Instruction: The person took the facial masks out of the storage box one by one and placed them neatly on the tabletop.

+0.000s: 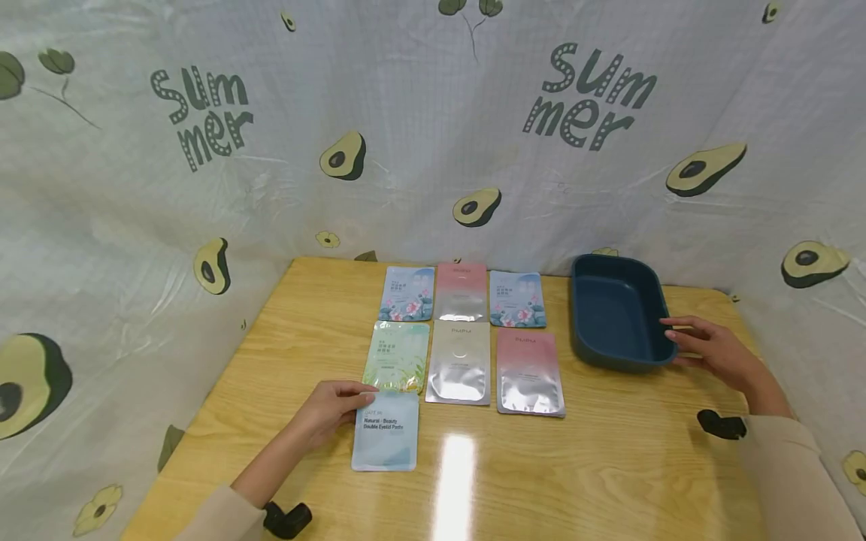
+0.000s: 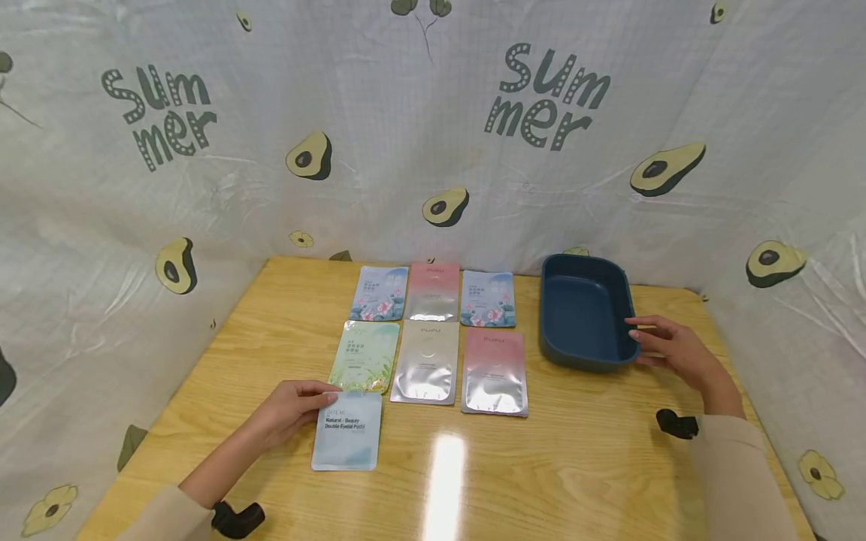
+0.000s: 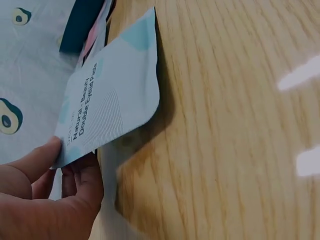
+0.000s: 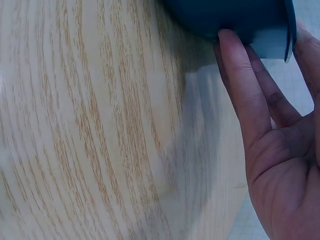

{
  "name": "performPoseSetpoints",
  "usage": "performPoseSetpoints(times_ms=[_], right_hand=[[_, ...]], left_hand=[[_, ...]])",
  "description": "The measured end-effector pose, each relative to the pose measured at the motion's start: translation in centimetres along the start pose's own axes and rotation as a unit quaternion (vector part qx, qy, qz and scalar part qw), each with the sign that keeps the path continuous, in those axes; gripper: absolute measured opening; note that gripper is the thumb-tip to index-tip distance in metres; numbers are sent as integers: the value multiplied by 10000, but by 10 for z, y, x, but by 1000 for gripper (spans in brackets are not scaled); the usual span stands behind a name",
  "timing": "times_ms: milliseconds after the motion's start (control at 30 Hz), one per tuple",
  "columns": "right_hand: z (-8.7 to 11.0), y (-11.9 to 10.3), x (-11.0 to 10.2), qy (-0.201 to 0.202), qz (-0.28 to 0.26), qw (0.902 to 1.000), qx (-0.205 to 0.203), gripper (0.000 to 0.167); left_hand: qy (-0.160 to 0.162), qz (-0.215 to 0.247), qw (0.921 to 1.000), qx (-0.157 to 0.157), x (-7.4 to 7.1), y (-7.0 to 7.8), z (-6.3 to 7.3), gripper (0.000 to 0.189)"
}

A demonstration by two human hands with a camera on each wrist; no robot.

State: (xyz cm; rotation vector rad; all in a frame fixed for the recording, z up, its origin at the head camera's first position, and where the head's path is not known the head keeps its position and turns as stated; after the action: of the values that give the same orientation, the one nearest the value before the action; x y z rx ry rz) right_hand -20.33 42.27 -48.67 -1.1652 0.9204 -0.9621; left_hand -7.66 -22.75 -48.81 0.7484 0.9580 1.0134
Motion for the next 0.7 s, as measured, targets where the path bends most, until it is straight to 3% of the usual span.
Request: performPoseSetpoints(times_ms=[133,400,567,700], right_hand=[[-1,-1,1,-6,73,10000,-5,41],[-1,-2,2,98,14,10000,-4,40],[-1,-1,2,92,16,10000,-27,40],[0,-1,1,64,143,9999,-56,42]], left_hand=[[175,-222,9996,-30,-3,-3,3,19],[960,-464,9939,-263,-1,-6,3,11],[1207,-970,9879,-56,0,-2,6,9],[1169,-1449,9824,140,0,2,6,6]])
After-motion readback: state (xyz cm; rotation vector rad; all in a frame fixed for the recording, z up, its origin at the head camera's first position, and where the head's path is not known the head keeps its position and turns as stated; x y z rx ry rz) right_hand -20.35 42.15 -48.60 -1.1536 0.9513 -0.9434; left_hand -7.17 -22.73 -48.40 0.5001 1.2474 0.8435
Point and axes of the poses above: each hand's wrist, its own z-axis away from the middle knuckle, its own x-axis out of the palm, y = z × x, the point moved 2 cm from there along -z, towards the middle knuckle, and after that the axes turned 14 degrees about -z, right-handed, at the moved point
